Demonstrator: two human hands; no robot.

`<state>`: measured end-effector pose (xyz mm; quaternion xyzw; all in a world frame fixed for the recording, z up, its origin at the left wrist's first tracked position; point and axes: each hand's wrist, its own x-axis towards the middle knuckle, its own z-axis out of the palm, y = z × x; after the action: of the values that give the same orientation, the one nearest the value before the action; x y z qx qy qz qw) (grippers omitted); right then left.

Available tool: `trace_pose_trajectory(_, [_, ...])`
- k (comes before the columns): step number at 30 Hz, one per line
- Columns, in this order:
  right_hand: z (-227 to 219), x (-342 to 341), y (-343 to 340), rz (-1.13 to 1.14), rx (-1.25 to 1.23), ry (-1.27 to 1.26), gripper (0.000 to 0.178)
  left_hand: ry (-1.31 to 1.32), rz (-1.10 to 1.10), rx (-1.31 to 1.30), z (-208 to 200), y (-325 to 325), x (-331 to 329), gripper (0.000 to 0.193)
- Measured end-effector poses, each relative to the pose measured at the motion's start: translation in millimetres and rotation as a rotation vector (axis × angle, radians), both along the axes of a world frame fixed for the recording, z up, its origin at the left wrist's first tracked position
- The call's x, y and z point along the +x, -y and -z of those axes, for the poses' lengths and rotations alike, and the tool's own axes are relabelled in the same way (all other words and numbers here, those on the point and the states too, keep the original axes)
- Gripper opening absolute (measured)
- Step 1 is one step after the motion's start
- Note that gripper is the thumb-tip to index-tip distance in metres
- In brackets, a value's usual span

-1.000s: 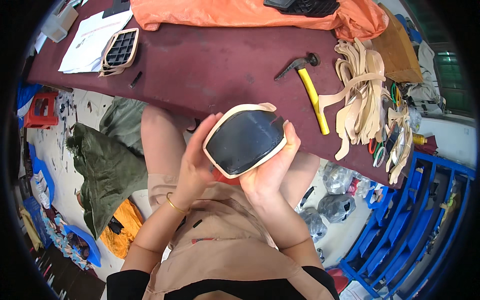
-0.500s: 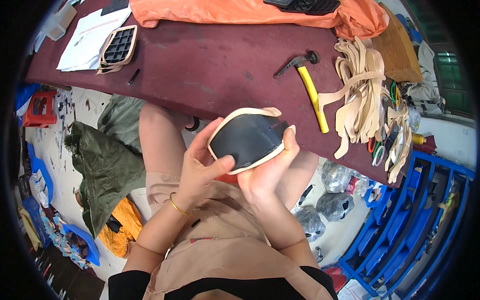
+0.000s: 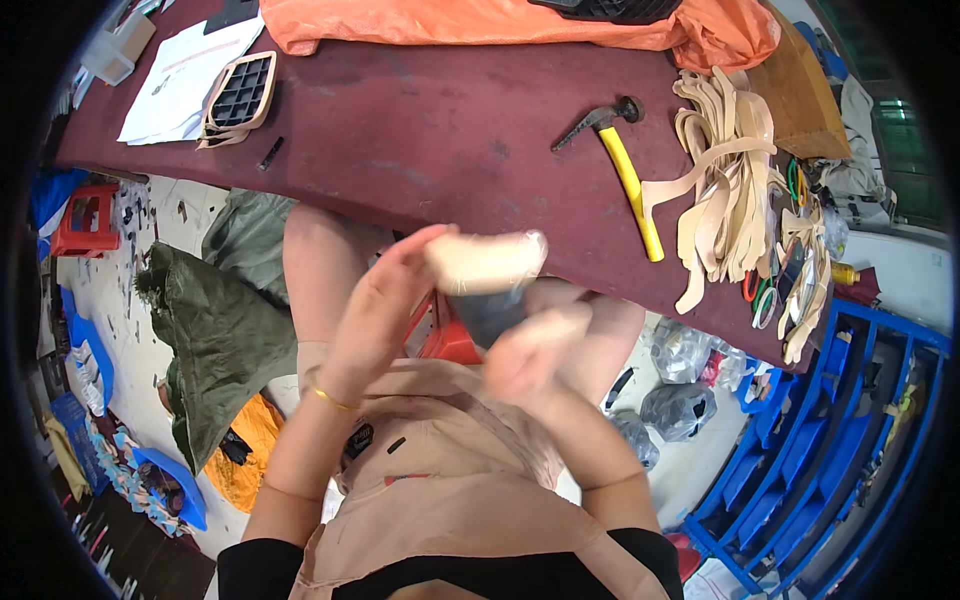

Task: Assembling and gluing leather components onto a shoe sole using a hammer and glue.

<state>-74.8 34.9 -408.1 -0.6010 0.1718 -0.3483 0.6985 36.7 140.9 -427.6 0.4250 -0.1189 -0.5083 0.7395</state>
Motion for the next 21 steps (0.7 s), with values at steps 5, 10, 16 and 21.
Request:
trace_pose_trajectory(5, [-16, 0, 11, -0.783, -1.368, -0.109, 0.013, -0.986, 0.221, 0.022, -4, -25, 25, 0.09])
trace_pose_trajectory(10, [-17, -5, 15, -0.427, -0.649, -0.545, 0.023, -0.56, -0.158, -0.283, -37, -32, 41, 0.09])
trace_pose_trajectory(16, [2, -2, 5, -0.879, 0.633, -0.586, 0.036, -0.414, -0.003, -0.309, -37, -25, 36, 0.097])
trace_pose_trajectory(21, [8, 5, -3, -0.83, 0.0, -0.821, 0.037, -0.062, -0.023, -0.163, -26, -24, 24, 0.101])
